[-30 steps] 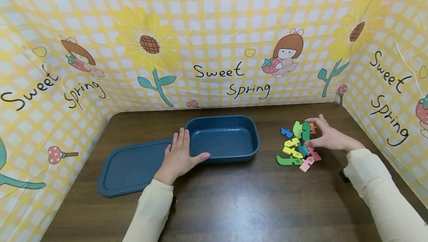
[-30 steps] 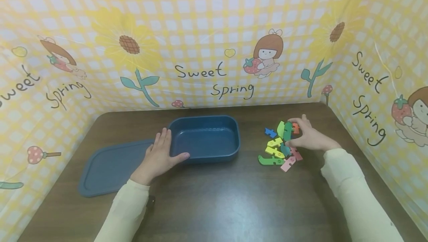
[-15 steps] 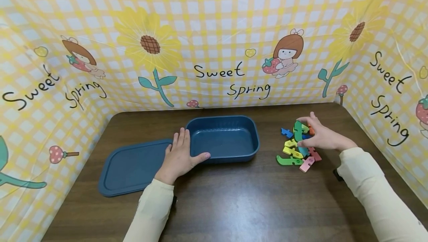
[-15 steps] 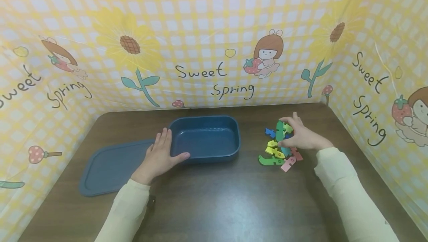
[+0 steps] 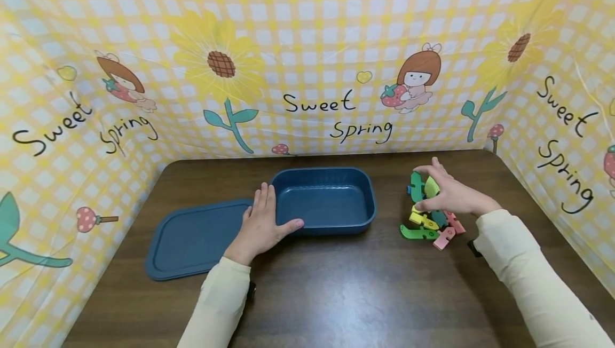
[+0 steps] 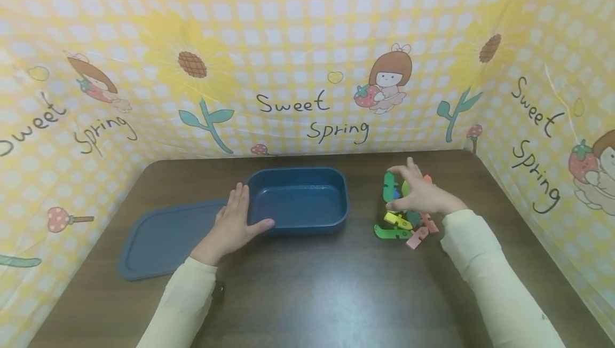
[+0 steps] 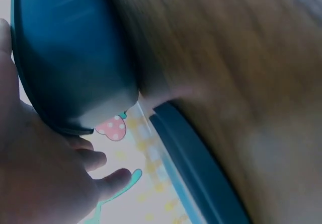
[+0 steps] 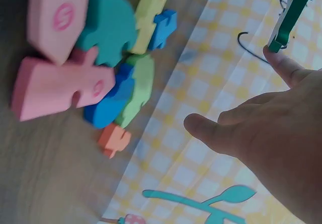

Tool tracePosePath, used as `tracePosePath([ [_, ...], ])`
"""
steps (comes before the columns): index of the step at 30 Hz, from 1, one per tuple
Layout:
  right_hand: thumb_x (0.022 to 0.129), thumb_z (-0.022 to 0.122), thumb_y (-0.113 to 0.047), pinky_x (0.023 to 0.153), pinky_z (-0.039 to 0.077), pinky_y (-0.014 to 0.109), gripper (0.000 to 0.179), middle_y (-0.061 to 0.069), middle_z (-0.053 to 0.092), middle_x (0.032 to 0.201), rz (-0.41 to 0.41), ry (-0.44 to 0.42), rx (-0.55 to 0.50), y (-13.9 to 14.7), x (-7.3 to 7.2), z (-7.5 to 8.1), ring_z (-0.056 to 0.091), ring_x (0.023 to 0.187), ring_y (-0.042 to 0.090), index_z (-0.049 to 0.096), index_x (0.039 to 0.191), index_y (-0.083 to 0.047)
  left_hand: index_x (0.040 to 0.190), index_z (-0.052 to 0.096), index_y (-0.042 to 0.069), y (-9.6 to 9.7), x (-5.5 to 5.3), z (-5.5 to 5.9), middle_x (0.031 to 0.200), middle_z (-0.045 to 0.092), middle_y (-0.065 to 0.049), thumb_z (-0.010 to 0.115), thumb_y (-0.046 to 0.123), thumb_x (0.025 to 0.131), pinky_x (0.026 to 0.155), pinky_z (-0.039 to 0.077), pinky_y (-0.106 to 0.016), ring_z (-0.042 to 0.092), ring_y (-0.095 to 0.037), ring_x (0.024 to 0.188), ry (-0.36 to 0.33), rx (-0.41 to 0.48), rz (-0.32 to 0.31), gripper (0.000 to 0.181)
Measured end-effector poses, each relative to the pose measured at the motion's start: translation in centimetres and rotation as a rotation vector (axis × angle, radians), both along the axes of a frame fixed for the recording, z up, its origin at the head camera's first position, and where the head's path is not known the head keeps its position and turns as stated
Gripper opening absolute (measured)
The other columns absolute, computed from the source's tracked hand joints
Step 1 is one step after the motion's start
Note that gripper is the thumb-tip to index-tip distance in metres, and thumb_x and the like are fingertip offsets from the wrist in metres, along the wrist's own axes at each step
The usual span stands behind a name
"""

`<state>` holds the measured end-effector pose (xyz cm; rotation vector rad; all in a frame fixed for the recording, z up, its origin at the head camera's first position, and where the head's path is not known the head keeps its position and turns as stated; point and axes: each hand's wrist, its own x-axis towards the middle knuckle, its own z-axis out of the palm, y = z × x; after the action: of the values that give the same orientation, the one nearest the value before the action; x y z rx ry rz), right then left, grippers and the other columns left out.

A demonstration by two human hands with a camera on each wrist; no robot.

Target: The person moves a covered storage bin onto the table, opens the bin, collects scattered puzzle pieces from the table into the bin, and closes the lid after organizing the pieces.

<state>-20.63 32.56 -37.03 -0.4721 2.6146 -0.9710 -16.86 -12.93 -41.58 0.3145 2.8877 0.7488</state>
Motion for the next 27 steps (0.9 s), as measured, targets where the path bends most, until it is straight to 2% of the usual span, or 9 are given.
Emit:
tracePosePath([
  [3,0.086,0.08,-0.036,0.104,0.006,0.08,0.088,0.024,-0.025,0.162,0.014,0.003,-0.001,-0.8,0.1,0.4,-0.019,0.146,0.049,0.029,0.154,-0.011,0.161,-0.005,0.002,-0.3,0.1,-0.1,0.167,-0.013,-0.014,0.054,0.079,0.086,0.116,0.006,-0.065,-0.01,-0.034,0.152,0.001,0.003,-0.011,0.123],
  [7,0.086,0.079,-0.036,0.104,0.013,0.079,0.088,0.02,-0.024,0.163,0.04,0.005,-0.018,-1.9,0.1,1.0,-0.02,0.148,0.042,0.029,0.154,-0.012,0.161,-0.004,0.002,-0.6,0.2,0.0,0.167,-0.011,-0.015,0.055,0.078,0.086,0.115,0.005,-0.066,-0.01,-0.035,0.152,0.01,-0.011,-0.016,0.122],
  [15,0.086,0.08,-0.035,0.107,0.023,0.073,0.089,0.019,-0.022,0.164,0.086,0.034,-0.01,-4.7,-0.5,1.5,-0.014,0.15,0.043,0.028,0.155,-0.013,0.161,-0.003,0.003,-0.6,0.2,0.0,0.168,-0.006,-0.015,0.055,0.076,0.088,0.115,0.005,-0.065,-0.009,-0.034,0.153,0.02,-0.026,-0.019,0.118],
  [19,0.084,0.081,-0.037,0.109,0.021,0.072,0.089,0.015,-0.022,0.165,0.087,0.023,-0.012,-6.4,-1.1,1.8,-0.014,0.151,0.039,0.03,0.155,-0.017,0.161,-0.004,0.003,-0.6,0.2,0.1,0.168,-0.006,-0.015,0.054,0.077,0.088,0.116,0.005,-0.064,-0.01,-0.033,0.153,0.01,-0.032,-0.015,0.119],
  [27,0.083,0.082,-0.037,0.11,0.022,0.069,0.091,0.015,-0.021,0.165,0.139,0.046,0.009,-9.4,-2.1,1.9,-0.014,0.151,0.036,0.031,0.155,-0.014,0.161,-0.004,0.003,-0.6,0.4,0.1,0.168,-0.006,-0.015,0.056,0.075,0.088,0.116,0.005,-0.065,-0.01,-0.033,0.153,0.006,-0.032,-0.011,0.119],
])
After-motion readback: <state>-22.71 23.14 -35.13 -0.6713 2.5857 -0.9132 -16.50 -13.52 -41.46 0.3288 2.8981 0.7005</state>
